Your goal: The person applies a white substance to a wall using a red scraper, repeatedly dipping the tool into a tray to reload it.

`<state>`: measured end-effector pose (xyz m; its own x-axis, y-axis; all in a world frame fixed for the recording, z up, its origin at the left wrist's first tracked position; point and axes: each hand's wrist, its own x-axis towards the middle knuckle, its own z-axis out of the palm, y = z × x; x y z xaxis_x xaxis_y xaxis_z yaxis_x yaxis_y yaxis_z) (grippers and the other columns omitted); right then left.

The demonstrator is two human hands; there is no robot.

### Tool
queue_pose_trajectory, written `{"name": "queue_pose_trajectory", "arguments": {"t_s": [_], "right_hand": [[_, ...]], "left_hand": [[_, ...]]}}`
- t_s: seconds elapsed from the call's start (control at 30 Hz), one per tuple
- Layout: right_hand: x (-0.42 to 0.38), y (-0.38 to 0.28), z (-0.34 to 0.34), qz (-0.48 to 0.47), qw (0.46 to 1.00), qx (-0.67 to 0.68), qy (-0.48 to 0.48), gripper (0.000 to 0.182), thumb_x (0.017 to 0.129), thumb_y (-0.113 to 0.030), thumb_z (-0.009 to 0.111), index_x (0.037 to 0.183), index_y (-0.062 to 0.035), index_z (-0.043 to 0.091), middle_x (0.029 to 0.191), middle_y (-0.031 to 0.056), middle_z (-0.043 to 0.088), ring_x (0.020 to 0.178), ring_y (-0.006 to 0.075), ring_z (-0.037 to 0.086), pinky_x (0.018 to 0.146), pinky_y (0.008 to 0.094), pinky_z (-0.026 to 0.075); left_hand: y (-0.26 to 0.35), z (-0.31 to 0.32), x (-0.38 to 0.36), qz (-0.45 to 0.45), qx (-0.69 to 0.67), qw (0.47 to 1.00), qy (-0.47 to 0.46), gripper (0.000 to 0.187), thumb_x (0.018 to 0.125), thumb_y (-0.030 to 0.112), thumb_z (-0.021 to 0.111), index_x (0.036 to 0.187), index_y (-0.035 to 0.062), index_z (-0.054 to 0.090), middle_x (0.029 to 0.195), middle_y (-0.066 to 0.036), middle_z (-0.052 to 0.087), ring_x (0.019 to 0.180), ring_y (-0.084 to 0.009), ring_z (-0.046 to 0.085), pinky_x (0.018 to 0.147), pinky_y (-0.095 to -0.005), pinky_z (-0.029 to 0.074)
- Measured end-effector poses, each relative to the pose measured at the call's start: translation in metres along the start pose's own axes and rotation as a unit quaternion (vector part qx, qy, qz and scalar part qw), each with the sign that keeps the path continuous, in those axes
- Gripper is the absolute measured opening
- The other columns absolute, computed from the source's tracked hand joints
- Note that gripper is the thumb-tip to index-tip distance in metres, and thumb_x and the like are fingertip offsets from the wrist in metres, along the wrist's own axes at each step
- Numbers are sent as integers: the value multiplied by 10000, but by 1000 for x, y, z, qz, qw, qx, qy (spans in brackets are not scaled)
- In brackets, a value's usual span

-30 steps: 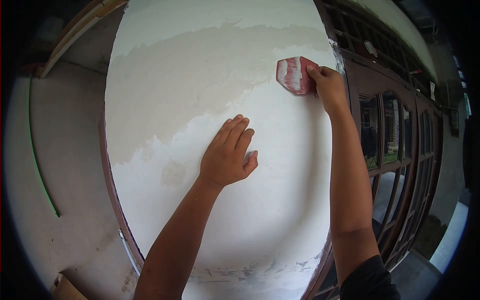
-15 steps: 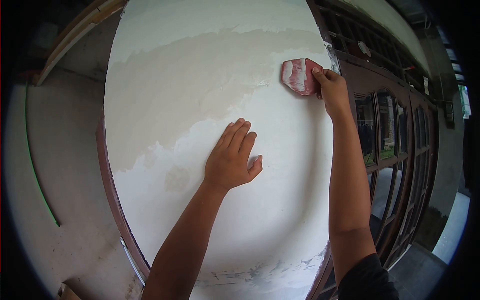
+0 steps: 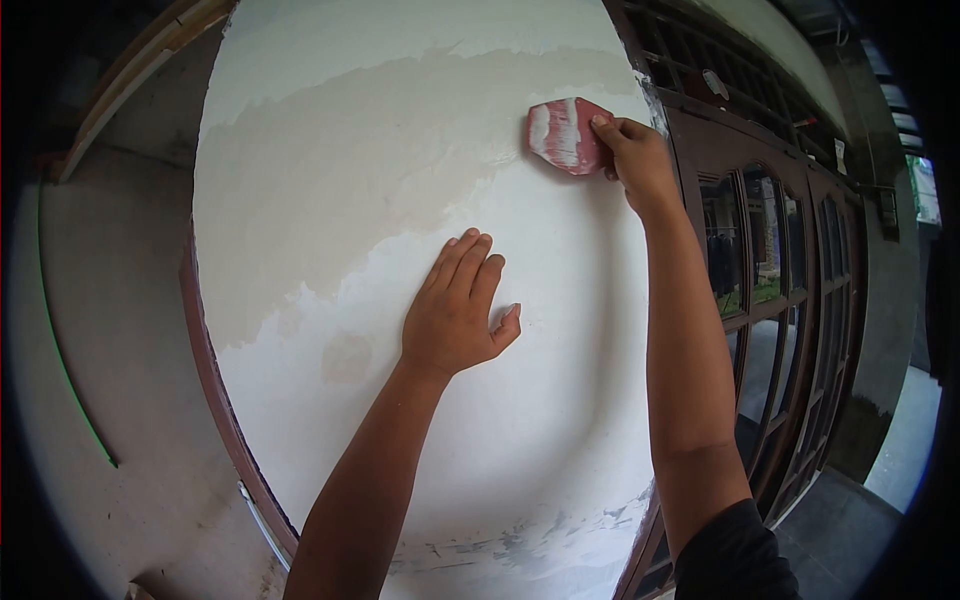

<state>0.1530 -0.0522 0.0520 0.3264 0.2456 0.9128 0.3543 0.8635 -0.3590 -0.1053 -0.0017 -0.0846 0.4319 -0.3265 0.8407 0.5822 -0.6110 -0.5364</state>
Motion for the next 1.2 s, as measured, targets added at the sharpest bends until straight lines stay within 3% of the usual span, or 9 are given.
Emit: {"name": "queue_pose_trajectory", "arguments": {"t_s": [0.07, 0.23, 0.37, 0.57, 0.7, 0.93, 1.07, 1.13, 1.2], "right_hand": [[-5, -13, 31, -19, 999, 17, -32, 321, 969, -265, 688, 923, 51, 709, 688, 60, 630, 537, 117, 507, 514, 288, 414], [8, -4, 21, -22, 978, -204, 33, 389, 954, -326, 695, 985, 61, 726, 828, 136, 729, 752, 221, 677, 712, 365, 525], [3, -3, -18, 22, 998, -39, 39, 346, 990, -307, 672, 975, 36, 717, 679, 35, 600, 517, 101, 464, 488, 282, 373], [-10, -23, 41, -14, 995, -81, -61, 343, 971, -299, 689, 986, 42, 718, 754, 87, 678, 593, 143, 565, 580, 313, 471], [-7, -6, 16, 0, 982, -191, -3, 383, 970, -326, 683, 1058, 45, 726, 850, 120, 732, 698, 190, 638, 688, 346, 514], [-11, -7, 3, -1, 1000, 18, -20, 325, 968, -285, 699, 920, 36, 701, 675, 45, 606, 520, 107, 483, 497, 279, 396], [-19, -17, 39, -11, 997, -25, -66, 332, 970, -283, 695, 948, 48, 703, 691, 53, 625, 532, 111, 496, 508, 284, 414], [-17, -6, 43, -45, 988, -144, -19, 313, 973, -265, 686, 969, 47, 706, 701, 57, 634, 535, 111, 501, 510, 286, 416], [-19, -1, 22, -21, 993, -114, 0, 309, 974, -261, 686, 977, 48, 707, 708, 58, 638, 537, 108, 501, 510, 285, 412]], "left_hand": [[-1, -1, 0, 2, 4, 1000, 0, 463, 780, 195, 728, 1168, -26, 603, 1330, -214, 566, 1335, -377, 514, 1145, -496, 417], [-1, -1, -1, 4, 0, 1000, 1, 476, 782, 212, 735, 1173, -24, 601, 1325, -218, 569, 1332, -379, 514, 1144, -493, 418], [0, 0, -1, 3, -3, 1000, 4, 492, 777, 222, 744, 1177, -25, 600, 1324, -218, 570, 1332, -383, 512, 1145, -495, 416], [-2, -1, -1, 4, -5, 1000, 1, 494, 772, 225, 749, 1173, -27, 606, 1331, -224, 566, 1332, -387, 510, 1151, -497, 410], [-2, 0, -1, 5, -10, 1000, 1, 497, 770, 220, 751, 1175, -29, 604, 1330, -225, 566, 1335, -388, 507, 1155, -498, 407], [-1, 1, -1, 3, -8, 1000, 4, 498, 774, 223, 747, 1178, -30, 601, 1328, -225, 566, 1335, -388, 508, 1152, -500, 406], [-1, -1, -1, 4, -5, 1000, -3, 498, 777, 230, 746, 1177, -29, 601, 1326, -222, 568, 1336, -384, 507, 1151, -498, 407], [-2, -1, 0, 7, -3, 1000, -2, 495, 778, 231, 745, 1174, -28, 602, 1324, -220, 570, 1337, -381, 506, 1149, -497, 410], [-2, 1, 0, 7, -2, 1000, 0, 493, 779, 231, 743, 1173, -27, 602, 1323, -220, 571, 1336, -381, 507, 1148, -497, 410]]}}
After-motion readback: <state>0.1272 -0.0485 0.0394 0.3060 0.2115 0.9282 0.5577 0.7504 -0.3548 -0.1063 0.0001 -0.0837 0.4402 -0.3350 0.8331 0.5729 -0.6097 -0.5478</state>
